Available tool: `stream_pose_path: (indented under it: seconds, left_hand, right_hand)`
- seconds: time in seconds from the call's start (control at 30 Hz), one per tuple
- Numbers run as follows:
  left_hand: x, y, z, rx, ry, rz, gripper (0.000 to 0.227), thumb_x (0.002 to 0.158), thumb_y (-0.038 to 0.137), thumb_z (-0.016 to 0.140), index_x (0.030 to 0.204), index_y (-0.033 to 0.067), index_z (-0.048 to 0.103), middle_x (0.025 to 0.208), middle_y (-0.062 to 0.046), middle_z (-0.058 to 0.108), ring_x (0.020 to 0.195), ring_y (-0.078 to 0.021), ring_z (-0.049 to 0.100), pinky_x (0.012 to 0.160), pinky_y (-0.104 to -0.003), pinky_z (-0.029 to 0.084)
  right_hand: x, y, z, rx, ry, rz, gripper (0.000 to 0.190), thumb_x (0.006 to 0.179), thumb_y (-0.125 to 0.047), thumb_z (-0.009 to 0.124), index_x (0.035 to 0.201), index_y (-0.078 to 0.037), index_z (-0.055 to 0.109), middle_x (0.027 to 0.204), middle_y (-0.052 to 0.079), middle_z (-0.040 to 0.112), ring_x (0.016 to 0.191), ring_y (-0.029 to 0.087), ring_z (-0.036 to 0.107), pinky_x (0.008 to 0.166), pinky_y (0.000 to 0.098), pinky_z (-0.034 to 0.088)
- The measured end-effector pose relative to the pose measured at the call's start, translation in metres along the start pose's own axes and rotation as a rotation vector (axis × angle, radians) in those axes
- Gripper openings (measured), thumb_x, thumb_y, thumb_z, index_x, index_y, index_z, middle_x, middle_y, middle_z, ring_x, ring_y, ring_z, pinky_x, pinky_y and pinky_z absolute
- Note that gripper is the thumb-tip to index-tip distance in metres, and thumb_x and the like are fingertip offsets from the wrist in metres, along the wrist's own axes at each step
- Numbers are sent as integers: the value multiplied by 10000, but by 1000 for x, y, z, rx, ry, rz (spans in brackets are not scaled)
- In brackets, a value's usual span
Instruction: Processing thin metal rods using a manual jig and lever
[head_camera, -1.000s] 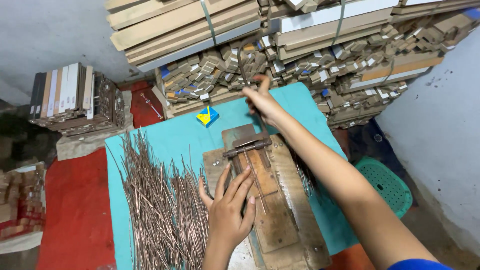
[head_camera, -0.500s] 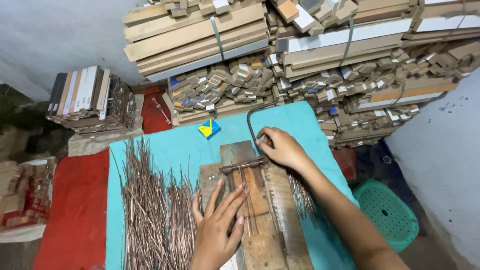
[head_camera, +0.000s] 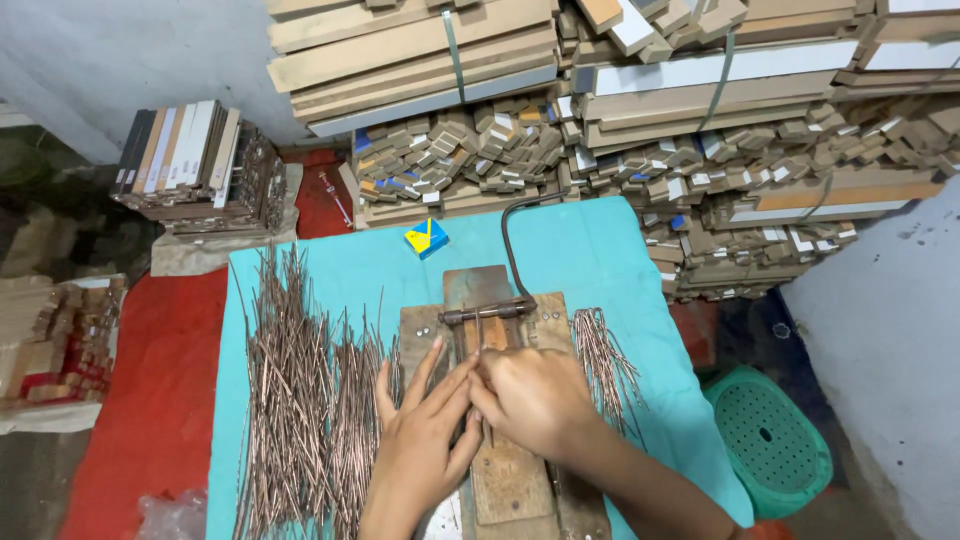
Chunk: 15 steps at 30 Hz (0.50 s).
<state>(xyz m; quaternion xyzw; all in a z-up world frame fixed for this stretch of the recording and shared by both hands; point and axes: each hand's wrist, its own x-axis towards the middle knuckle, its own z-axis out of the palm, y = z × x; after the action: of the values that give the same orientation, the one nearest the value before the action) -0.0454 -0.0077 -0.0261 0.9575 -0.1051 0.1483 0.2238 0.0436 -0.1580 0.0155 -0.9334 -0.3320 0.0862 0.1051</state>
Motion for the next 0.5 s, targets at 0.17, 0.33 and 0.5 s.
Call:
stream_pose_path:
  seconds: [0.17, 0.33, 0.5]
  left_hand:
    - [3, 2, -6, 57, 26, 3, 477, 1011, 330, 463, 1454, 185, 564, 1562, 78, 511, 1521, -267, 306, 1139, -732, 68]
    - [-11, -11, -6, -26, 125, -36, 510, 1025, 311, 494, 1523, 203, 478, 1561, 50, 532, 1509, -242, 386, 1205, -632, 77]
    - [-27, -27, 3, -90, 158, -312, 487, 1024, 324, 473, 1495, 203, 498, 1546, 2, 531, 1475, -232, 420, 1199, -518, 191]
  right_hand:
    - [13, 4, 0, -18, -45, 92, 377, 1043, -348, 408, 859, -136, 659, 680, 55, 679, 625, 291, 689, 578, 452, 537]
    - [40, 15, 2, -40, 86, 147, 360, 989, -367, 448, 850, -112, 661, 822, 164, 735, 792, 419, 712, 613, 574, 531]
    - [79, 25, -12, 11, 88, 172, 325, 1020, -276, 413, 928, -57, 635, 863, 202, 731, 791, 462, 706, 653, 596, 544]
